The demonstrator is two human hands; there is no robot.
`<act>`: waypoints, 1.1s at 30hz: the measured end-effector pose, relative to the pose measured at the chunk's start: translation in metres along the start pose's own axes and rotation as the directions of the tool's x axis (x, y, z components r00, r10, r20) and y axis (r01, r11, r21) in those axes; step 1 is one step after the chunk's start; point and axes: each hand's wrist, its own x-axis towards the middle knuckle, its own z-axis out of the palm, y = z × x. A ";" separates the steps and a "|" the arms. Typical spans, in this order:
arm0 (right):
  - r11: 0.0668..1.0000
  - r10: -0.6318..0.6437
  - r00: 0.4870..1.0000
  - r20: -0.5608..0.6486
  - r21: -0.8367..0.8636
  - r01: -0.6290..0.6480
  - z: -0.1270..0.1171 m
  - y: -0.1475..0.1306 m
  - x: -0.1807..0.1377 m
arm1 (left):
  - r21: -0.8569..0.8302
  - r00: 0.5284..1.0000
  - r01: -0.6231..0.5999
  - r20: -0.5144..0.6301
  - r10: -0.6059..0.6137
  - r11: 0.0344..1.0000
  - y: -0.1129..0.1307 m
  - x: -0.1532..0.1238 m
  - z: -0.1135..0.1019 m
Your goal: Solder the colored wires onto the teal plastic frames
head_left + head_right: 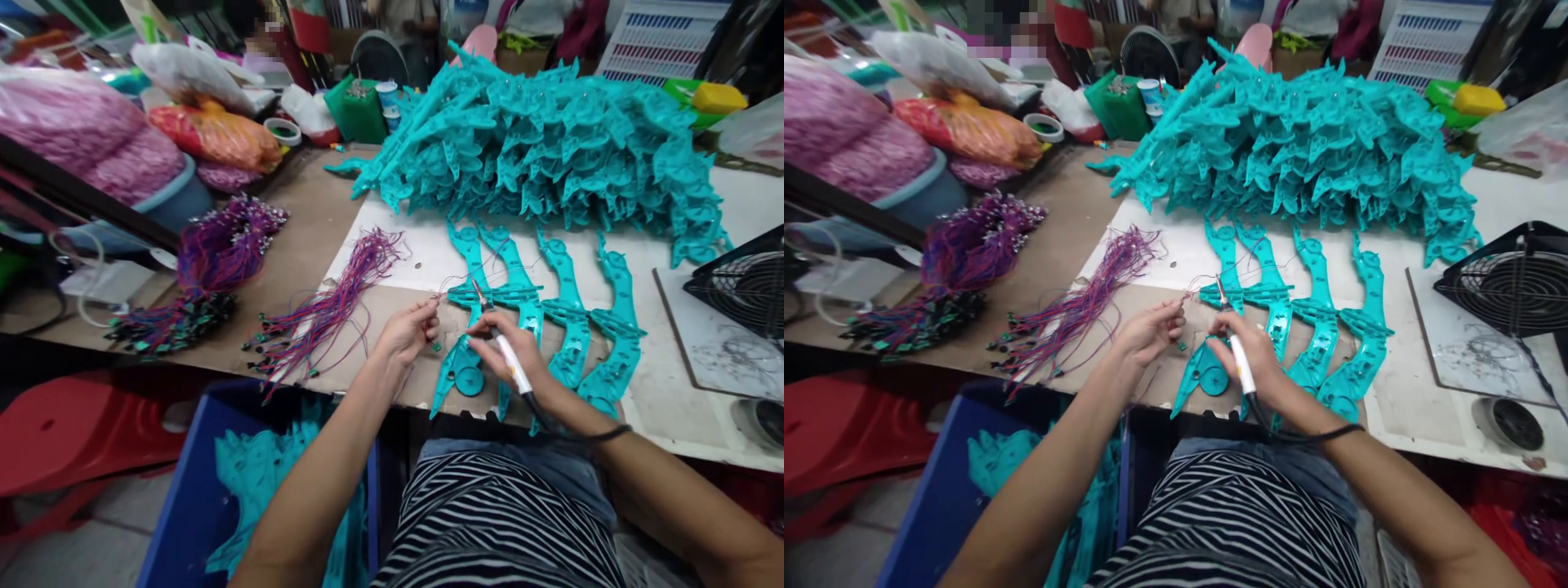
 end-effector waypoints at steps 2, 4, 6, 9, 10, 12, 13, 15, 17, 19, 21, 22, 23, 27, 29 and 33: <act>0.999 0.039 0.999 0.012 0.007 -0.039 0.016 0.000 -0.014 | -0.025 1.000 0.000 -0.004 0.000 1.000 0.000 -0.002 0.001; 0.998 0.059 0.998 0.019 0.000 -0.059 0.029 -0.001 -0.018 | -0.047 1.000 -0.002 -0.003 0.002 0.999 0.000 -0.005 0.003; 0.996 0.088 0.996 0.002 0.018 -0.088 0.038 -0.003 -0.015 | -0.049 1.000 -0.017 -0.003 0.017 0.999 -0.001 -0.008 0.004; 0.981 0.152 0.988 -0.033 0.127 -0.147 0.039 -0.008 -0.008 | 0.036 0.998 -0.044 0.043 0.042 0.998 -0.006 -0.015 0.003; 0.974 0.164 0.986 -0.037 0.163 -0.156 0.037 -0.009 -0.006 | 0.088 0.996 -0.056 0.075 0.050 0.995 -0.008 -0.017 0.003; 0.968 0.171 0.984 -0.050 0.197 -0.158 0.032 -0.013 -0.003 | 0.191 0.988 -0.098 0.135 0.073 0.977 -0.011 -0.021 0.003; 0.969 0.170 0.983 -0.063 0.192 -0.155 0.030 -0.014 -0.002 | 0.233 0.983 -0.124 0.158 0.088 0.965 -0.013 -0.022 0.003; 0.978 0.162 0.982 -0.097 0.150 -0.146 0.028 -0.014 0.000 | 0.293 0.976 -0.169 0.182 0.119 0.941 -0.015 -0.023 0.005; 0.990 0.122 0.984 -0.130 0.085 -0.111 0.028 -0.014 0.001 | 0.341 0.970 -0.199 0.203 0.135 0.919 -0.018 -0.022 0.007; 0.999 0.036 0.986 -0.162 0.009 -0.035 0.028 -0.014 0.002 | 0.386 0.959 -0.260 0.210 0.190 0.885 -0.021 -0.021 0.011; 0.995 -0.077 0.978 -0.193 -0.074 0.064 0.028 -0.014 0.002 | 0.437 0.934 -0.355 0.202 0.295 0.826 -0.024 -0.022 0.012; 0.988 -0.127 0.969 -0.210 -0.110 0.105 0.026 -0.014 0.001 | 0.468 0.915 -0.402 0.196 0.351 0.787 -0.025 -0.022 0.011; 0.980 -0.167 0.960 -0.224 -0.142 0.137 0.024 -0.013 -0.001 | 0.498 0.896 -0.441 0.188 0.403 0.746 -0.025 -0.022 0.010; 0.977 -0.166 0.955 -0.247 -0.172 0.125 0.014 0.008 -0.001 | 0.589 0.874 -0.464 0.187 0.448 0.662 -0.022 -0.015 -0.004; 0.990 -0.113 0.961 -0.252 -0.113 0.087 0.009 0.016 0.000 | 0.584 0.865 -0.484 0.208 0.457 0.652 -0.020 -0.015 -0.008; 0.990 0.122 0.947 -0.296 0.106 -0.094 0.001 0.003 -0.002 | 0.473 0.886 -0.464 0.266 0.381 0.749 -0.019 -0.027 -0.005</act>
